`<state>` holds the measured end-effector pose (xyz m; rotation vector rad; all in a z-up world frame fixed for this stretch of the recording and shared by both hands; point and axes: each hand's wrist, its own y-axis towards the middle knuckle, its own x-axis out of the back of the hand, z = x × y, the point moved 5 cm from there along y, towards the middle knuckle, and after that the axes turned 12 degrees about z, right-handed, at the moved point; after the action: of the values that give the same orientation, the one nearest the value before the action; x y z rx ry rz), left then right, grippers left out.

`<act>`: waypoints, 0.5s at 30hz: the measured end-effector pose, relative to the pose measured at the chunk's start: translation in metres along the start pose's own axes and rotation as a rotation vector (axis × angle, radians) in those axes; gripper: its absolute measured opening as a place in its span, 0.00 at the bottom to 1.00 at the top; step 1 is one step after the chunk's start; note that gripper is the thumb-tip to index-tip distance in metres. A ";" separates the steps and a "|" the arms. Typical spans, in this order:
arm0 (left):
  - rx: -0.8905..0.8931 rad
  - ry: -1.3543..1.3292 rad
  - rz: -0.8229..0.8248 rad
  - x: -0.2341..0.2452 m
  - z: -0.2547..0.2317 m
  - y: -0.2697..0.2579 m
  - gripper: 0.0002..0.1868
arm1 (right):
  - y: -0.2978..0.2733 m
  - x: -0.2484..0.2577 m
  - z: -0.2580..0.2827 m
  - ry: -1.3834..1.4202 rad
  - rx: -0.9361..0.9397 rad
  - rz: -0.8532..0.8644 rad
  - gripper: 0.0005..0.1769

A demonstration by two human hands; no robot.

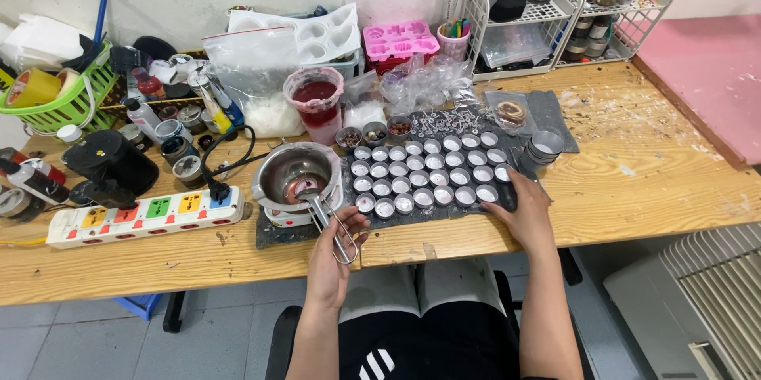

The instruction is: Preparing small candles by arranging wicks and adding wax components in a studio.

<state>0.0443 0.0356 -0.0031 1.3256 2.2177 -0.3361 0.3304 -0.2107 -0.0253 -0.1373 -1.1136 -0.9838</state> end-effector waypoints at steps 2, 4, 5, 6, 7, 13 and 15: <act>0.002 0.010 -0.001 -0.003 -0.002 -0.001 0.25 | 0.003 -0.008 -0.006 0.018 0.000 0.038 0.44; 0.001 0.019 -0.004 -0.005 -0.004 -0.001 0.25 | 0.006 -0.010 -0.006 0.036 0.004 0.076 0.42; 0.003 0.024 -0.008 -0.004 -0.004 -0.001 0.25 | 0.007 -0.008 -0.002 -0.007 0.002 0.077 0.41; 0.007 0.028 -0.014 -0.004 -0.004 -0.002 0.25 | 0.008 -0.005 0.002 -0.051 0.001 0.080 0.40; 0.006 0.027 -0.016 -0.004 -0.004 -0.002 0.25 | 0.011 -0.004 0.003 -0.051 0.002 0.082 0.40; 0.004 0.007 -0.011 -0.001 -0.002 -0.002 0.25 | 0.027 0.000 0.003 -0.066 -0.032 0.106 0.44; 0.001 -0.006 -0.003 0.002 0.000 0.000 0.25 | 0.034 0.002 0.007 -0.029 -0.018 0.122 0.40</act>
<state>0.0433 0.0365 -0.0040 1.3203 2.2153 -0.3415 0.3499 -0.1881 -0.0079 -0.2323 -1.1095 -0.8851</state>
